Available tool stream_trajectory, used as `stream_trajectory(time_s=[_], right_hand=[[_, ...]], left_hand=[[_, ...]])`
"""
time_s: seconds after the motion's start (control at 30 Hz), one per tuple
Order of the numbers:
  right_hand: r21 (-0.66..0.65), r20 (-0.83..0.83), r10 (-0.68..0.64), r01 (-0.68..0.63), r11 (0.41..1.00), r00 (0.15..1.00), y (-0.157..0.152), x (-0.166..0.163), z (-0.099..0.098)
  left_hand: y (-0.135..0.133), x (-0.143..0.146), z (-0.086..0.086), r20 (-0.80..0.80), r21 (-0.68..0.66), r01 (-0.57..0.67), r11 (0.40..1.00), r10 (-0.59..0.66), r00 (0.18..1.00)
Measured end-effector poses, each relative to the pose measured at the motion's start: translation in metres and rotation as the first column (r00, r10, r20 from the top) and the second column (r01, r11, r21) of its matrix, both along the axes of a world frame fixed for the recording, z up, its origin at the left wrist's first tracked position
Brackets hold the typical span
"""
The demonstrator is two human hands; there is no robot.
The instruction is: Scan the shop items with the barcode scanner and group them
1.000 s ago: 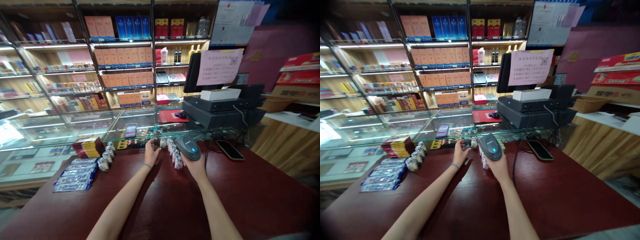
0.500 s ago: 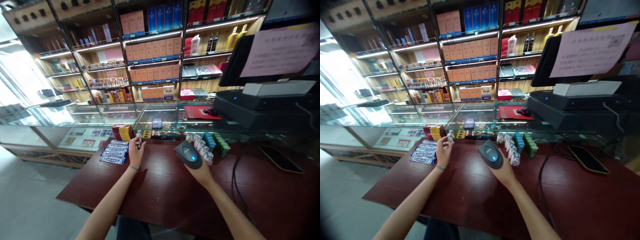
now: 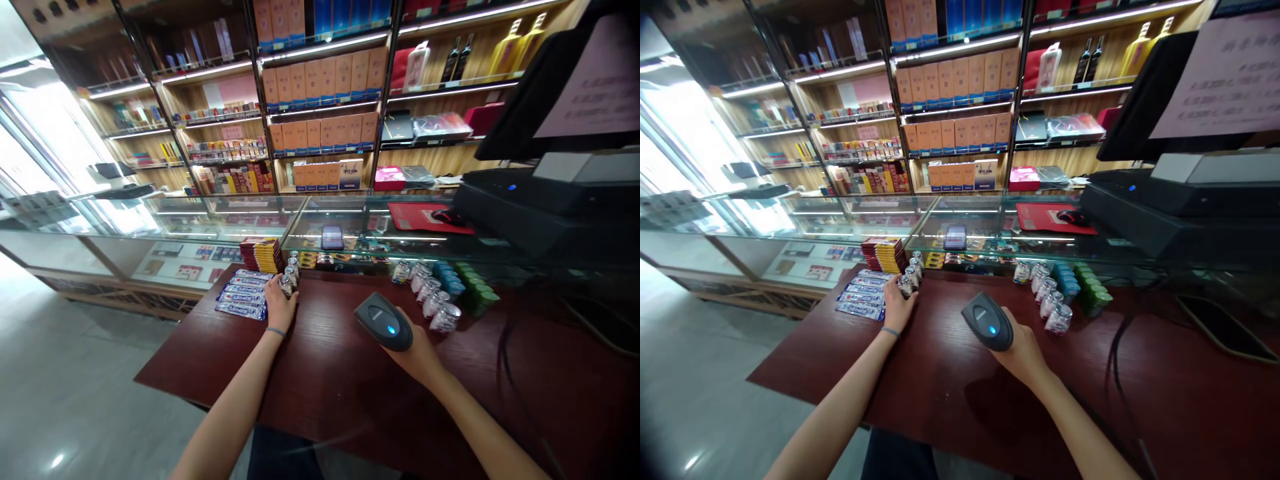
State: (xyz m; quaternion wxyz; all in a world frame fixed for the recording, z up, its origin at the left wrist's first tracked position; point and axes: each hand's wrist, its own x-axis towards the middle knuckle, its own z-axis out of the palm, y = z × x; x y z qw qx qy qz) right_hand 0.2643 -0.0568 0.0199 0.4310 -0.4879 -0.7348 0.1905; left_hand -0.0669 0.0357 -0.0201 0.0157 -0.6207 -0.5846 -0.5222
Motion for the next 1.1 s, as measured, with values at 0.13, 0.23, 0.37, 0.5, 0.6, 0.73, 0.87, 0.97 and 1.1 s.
stream_trajectory(time_s=[0.13,0.23,0.37,0.5,0.6,0.73,0.87,0.97,1.1], right_hand=[[0.063,0.059,-0.022,0.018,0.998,0.998,-0.004,0.003,0.002],[0.096,0.100,-0.086,0.076,0.992,0.991,-0.008,0.002,0.006],[0.077,0.183,-0.093,0.080,0.994,0.979,-0.013,0.001,0.014],[0.053,0.248,-0.022,0.009,0.999,0.969,-0.016,-0.001,0.023],[0.042,0.307,0.019,-0.033,0.999,0.952,-0.018,-0.005,0.029],[0.031,0.386,0.086,-0.106,0.994,0.919,-0.021,-0.008,0.033],[0.066,0.454,0.094,-0.139,0.988,0.886,-0.023,-0.009,0.034],[0.058,0.452,0.106,-0.148,0.987,0.886,-0.024,-0.008,0.034],[0.046,0.419,0.103,-0.134,0.990,0.902,-0.023,-0.008,0.036]], left_hand=[[0.001,0.001,-0.002,0.123,-0.008,0.035,0.999,-0.033,0.992],[-0.003,0.007,0.008,0.324,-0.026,0.083,0.996,-0.070,0.943],[-0.015,0.021,0.029,0.707,-0.001,0.382,0.924,-0.269,0.654],[-0.026,0.026,0.044,0.908,0.062,0.708,0.704,-0.334,0.254],[-0.029,0.026,0.047,0.934,0.077,0.788,0.611,-0.321,0.158],[-0.029,0.027,0.046,0.917,0.052,0.809,0.586,-0.348,0.194],[-0.027,0.030,0.044,0.898,0.034,0.803,0.595,-0.371,0.236],[-0.026,0.030,0.041,0.903,0.041,0.798,0.601,-0.364,0.228],[-0.028,0.028,0.042,0.912,0.033,0.807,0.590,-0.349,0.218]])
